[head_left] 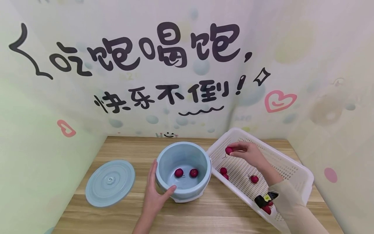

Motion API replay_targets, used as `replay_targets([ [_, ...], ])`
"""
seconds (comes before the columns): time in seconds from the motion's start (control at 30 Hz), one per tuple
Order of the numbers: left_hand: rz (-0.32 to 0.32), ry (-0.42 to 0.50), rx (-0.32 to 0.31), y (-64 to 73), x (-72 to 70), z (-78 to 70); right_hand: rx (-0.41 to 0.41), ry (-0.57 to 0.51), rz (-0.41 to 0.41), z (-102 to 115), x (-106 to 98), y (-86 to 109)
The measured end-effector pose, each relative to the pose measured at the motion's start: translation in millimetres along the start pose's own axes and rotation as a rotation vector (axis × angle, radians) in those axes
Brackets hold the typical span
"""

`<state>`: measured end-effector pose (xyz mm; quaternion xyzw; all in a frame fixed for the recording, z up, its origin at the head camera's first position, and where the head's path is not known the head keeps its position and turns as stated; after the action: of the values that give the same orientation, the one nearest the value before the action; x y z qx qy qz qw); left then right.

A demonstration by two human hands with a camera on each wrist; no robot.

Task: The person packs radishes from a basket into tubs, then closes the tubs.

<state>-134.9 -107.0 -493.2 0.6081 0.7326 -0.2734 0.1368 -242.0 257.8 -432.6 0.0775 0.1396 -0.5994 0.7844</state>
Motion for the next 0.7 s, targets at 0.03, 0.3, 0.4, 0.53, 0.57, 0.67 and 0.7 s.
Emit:
replay_targets([
  [0.03, 0.0, 0.0, 0.001, 0.0, 0.0, 0.0, 0.002, 0.003, 0.001, 2.6, 2.0, 0.2],
  [0.3, 0.005, -0.004, -0.006, -0.5, 0.7, 1.8, -0.008, -0.005, 0.022, 19.3, 16.0, 0.1],
  [0.4, 0.009, -0.005, -0.01, -0.9, 1.0, 2.6, -0.017, -0.017, 0.041, 25.3, 21.7, -0.3],
  [0.53, 0.01, -0.002, -0.013, -1.0, 1.0, 3.0, -0.031, -0.022, 0.062, 34.7, 29.8, 0.1],
  [0.57, 0.01, -0.001, -0.013, -0.9, 0.9, 2.9, -0.032, -0.023, 0.065, 36.7, 31.7, 0.3],
  [0.67, 0.01, 0.001, -0.011, -0.7, 0.7, 2.6, -0.036, -0.017, 0.072, 42.5, 37.1, 0.6],
  [0.7, 0.009, 0.003, -0.011, -0.6, 0.6, 2.5, -0.041, -0.016, 0.074, 44.0, 38.9, 0.6],
])
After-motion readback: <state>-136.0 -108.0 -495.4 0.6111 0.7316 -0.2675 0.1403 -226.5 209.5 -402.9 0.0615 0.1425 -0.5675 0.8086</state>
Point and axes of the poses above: each hand's wrist, its own y-axis away from the middle knuckle, its own x-axis out of the palm, z = x × y, the point moved 3 cm from there along -y, towards the middle knuckle, and after that the axes turned 11 degrees about -y, right-handed, at the moved point
